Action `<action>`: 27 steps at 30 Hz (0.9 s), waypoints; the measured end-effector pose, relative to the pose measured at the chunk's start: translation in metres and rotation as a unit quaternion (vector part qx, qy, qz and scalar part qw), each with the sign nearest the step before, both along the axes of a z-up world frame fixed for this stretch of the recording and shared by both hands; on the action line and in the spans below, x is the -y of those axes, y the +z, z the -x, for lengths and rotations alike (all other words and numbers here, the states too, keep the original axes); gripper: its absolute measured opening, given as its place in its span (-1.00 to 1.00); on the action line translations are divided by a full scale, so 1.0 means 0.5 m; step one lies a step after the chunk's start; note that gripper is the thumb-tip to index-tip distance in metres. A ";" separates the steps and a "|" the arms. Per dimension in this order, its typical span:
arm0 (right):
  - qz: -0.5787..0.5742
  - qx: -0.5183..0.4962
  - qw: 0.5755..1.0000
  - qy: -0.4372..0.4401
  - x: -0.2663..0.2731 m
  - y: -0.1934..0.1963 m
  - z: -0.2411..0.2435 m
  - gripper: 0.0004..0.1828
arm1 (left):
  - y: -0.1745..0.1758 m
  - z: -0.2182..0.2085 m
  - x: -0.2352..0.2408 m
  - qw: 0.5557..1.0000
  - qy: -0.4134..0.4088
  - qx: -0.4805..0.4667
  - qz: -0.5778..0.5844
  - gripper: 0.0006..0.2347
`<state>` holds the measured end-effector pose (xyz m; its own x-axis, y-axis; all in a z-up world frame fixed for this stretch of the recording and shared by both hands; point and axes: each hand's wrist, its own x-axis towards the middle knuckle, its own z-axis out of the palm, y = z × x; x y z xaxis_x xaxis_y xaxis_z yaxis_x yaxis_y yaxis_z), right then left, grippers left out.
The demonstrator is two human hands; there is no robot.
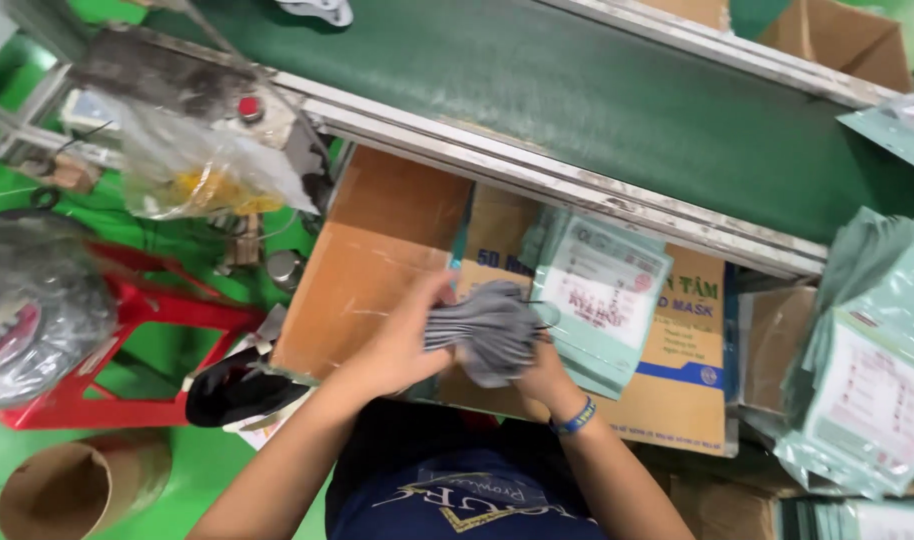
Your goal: Manually counting and placing face masks into plastic bags in an assembly line setting.
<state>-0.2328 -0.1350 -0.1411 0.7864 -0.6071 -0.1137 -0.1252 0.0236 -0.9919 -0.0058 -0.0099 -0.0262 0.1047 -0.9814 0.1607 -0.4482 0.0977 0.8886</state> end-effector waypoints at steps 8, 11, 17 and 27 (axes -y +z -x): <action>0.322 0.023 0.942 0.092 -0.082 0.249 0.050 -0.45 | -0.028 0.035 -0.071 0.945 -0.076 -0.304 -0.093 -0.45; 0.101 -0.083 0.990 -0.059 -0.003 0.247 0.154 -0.66 | -0.078 -0.095 -0.073 0.890 -0.239 -0.335 -0.197 -0.47; 0.559 -0.260 0.785 -0.055 0.038 0.212 0.191 -0.67 | 0.039 0.039 0.073 0.941 -0.276 0.112 -0.159 -0.31; 0.602 -0.234 0.751 -0.135 0.070 0.243 0.128 -0.70 | -0.031 0.262 0.138 0.889 -0.348 0.249 -0.167 -0.72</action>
<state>-0.2966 -0.1701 -0.0197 0.6604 -0.6219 0.4208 -0.6194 -0.7680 -0.1628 -0.1371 -0.0788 -0.0414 -0.5478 -0.7829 -0.2949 -0.7280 0.2725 0.6290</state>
